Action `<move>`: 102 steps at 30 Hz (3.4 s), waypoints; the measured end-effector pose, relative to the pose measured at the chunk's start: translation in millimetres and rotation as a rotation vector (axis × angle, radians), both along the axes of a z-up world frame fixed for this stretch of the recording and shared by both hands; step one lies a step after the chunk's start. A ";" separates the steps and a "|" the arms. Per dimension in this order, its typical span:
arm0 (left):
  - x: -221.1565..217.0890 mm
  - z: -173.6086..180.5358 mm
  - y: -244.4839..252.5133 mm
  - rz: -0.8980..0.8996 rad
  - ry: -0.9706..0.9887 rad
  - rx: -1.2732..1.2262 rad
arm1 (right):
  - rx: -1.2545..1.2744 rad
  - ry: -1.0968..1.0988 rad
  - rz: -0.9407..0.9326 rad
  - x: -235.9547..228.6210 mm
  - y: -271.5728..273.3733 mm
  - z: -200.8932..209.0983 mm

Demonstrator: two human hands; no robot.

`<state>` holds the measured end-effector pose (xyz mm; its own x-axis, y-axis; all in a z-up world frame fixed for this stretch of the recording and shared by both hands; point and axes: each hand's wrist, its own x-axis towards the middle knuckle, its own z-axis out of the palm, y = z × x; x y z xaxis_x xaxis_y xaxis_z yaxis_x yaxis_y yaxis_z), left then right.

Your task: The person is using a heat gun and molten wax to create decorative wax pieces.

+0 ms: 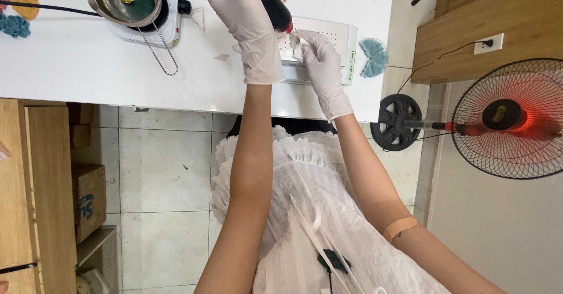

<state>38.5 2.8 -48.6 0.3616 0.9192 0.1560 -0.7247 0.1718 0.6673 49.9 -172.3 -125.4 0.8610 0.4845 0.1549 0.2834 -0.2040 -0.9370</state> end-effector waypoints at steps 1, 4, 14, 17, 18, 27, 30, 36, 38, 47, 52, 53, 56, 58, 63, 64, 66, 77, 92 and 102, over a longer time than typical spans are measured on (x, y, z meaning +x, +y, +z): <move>-0.9 1.1 -1.3 0.000 0.001 0.001 | 0.001 0.001 0.000 -0.8 1.4 2.8; -2.2 4.2 -6.3 0.013 -0.009 0.078 | -0.013 0.094 -0.020 -2.5 1.9 7.1; 12.2 -10.9 -6.7 -0.024 -0.011 -0.024 | -0.016 0.079 -0.027 -4.8 4.2 13.1; 8.4 -6.4 -7.5 -0.003 0.001 0.015 | -0.006 0.083 -0.021 -4.7 4.1 13.2; 6.0 -1.7 -8.3 -0.011 0.016 0.002 | -0.006 0.082 -0.020 -4.8 4.0 13.9; 10.7 -8.4 -7.4 0.009 0.079 -0.020 | 0.016 0.095 -0.009 -3.6 3.5 10.5; 8.6 -7.7 -7.7 0.009 0.074 -0.001 | 0.009 0.118 -0.028 -4.0 3.9 11.0; 7.3 6.9 -5.9 0.019 -0.113 -0.023 | 0.017 0.088 -0.029 -4.7 3.8 10.3; 7.0 10.4 -3.9 0.034 -0.089 -0.025 | 0.013 0.056 -0.018 -2.8 3.2 7.0; -6.4 15.7 21.6 0.026 -0.019 -0.079 | -0.024 0.107 -0.037 -5.4 3.9 10.0; -51.3 35.5 66.6 -0.004 -0.051 -0.075 | -0.012 0.156 -0.062 -5.8 3.7 12.7; -69.4 48.7 74.7 -0.056 -0.048 -0.123 | 0.009 0.158 -0.049 -5.2 3.6 14.2; -119.1 52.2 119.7 -0.099 -0.035 -0.158 | 0.056 0.195 -0.067 3.0 0.3 12.9; -157.3 43.0 152.1 -0.090 -0.022 -0.145 | 0.082 0.233 -0.097 12.8 -3.1 5.9; -262.6 -14.9 232.7 0.205 0.054 -0.125 | 0.311 0.604 -0.278 29.7 -13.0 13.1; -277.0 -24.1 234.8 0.206 0.052 -0.123 | 0.313 0.604 -0.276 35.3 -14.9 14.6; -305.4 -43.3 239.1 0.251 0.135 -0.062 | 0.342 0.573 -0.388 47.0 -18.8 16.9; -302.9 -162.0 278.5 0.275 0.588 -0.601 | 0.168 0.551 -0.177 158.6 -13.9 11.2; -226.2 -175.8 290.1 0.341 0.981 -0.677 | -0.719 0.329 -0.024 232.8 17.1 -75.9; -214.0 -121.5 213.6 0.591 1.716 0.315 | -0.711 0.183 -0.097 222.5 17.9 -43.6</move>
